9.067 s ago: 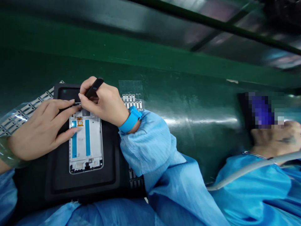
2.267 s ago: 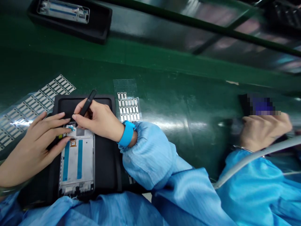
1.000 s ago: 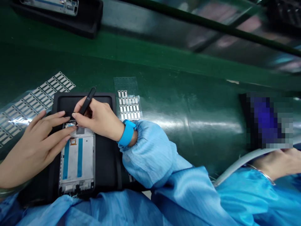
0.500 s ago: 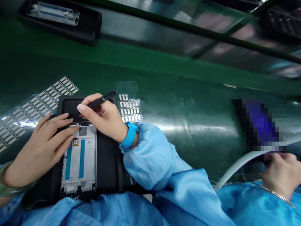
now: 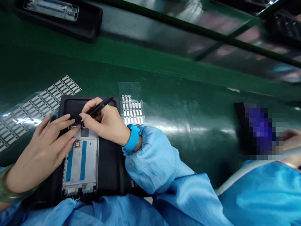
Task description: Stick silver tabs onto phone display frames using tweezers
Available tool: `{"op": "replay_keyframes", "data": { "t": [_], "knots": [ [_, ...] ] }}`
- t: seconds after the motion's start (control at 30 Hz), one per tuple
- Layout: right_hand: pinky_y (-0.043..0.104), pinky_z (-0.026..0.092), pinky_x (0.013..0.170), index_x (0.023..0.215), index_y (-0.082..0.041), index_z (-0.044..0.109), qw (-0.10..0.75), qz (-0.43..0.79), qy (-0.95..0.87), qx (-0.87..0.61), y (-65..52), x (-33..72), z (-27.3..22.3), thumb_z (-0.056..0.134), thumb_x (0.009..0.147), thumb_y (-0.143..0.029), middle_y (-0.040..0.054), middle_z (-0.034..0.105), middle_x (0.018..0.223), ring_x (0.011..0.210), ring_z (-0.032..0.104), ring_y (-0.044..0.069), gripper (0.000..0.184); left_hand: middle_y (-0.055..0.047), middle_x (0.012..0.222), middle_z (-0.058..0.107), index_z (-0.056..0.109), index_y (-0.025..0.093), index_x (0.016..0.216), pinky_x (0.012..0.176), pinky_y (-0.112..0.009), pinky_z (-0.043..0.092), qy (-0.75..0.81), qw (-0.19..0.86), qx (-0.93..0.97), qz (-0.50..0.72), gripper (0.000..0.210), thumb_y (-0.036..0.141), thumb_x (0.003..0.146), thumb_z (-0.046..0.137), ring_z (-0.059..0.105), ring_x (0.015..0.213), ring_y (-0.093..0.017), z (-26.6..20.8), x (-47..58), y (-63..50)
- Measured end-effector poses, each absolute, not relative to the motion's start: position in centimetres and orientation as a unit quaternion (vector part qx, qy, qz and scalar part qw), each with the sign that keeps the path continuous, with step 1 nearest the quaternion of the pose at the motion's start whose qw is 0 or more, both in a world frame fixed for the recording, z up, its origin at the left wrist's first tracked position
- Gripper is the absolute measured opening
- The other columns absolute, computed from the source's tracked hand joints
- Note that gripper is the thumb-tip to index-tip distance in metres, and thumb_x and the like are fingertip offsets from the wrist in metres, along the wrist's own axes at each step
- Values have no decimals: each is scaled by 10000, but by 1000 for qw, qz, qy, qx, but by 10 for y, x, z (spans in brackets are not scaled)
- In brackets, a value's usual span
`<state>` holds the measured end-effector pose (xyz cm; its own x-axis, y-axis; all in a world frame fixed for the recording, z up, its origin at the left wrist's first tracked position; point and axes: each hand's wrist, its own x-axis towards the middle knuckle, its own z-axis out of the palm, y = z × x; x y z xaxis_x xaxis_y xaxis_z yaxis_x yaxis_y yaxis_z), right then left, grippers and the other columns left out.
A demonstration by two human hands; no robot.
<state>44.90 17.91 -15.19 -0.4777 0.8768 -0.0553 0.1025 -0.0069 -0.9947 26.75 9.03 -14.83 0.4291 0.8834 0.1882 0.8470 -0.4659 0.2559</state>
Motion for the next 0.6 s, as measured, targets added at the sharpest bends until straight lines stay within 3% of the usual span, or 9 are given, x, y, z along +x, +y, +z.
{"op": "replay_keyframes", "data": {
  "t": [0.2, 0.43, 0.6],
  "knots": [
    [209, 515, 567, 865, -162, 534, 321, 565, -653, -388, 178, 451, -150, 636, 810, -353, 3, 600, 759, 625, 603, 87, 223, -142, 1187, 588, 559, 123, 1196, 1067, -602, 349, 518, 65, 838, 160, 296, 146, 911, 482, 474, 1267, -291, -149, 270, 91],
    [184, 513, 612, 846, -175, 557, 318, 441, -751, -375, 175, 450, -147, 580, 831, -213, 5, 612, 833, 697, 608, 76, 47, -144, 1168, 598, 575, 115, 1163, 1054, -602, 361, 520, 70, 835, 166, 271, 147, 911, 481, 487, 1253, -299, -149, 271, 91],
    [178, 510, 568, 856, -174, 549, 324, 452, -740, -378, 176, 449, -149, 590, 833, -242, 1, 607, 820, 655, 612, 73, 82, -147, 1170, 596, 576, 113, 1157, 1050, -599, 365, 520, 67, 833, 174, 268, 139, 909, 479, 492, 1250, -301, -150, 272, 92]
  ]
}}
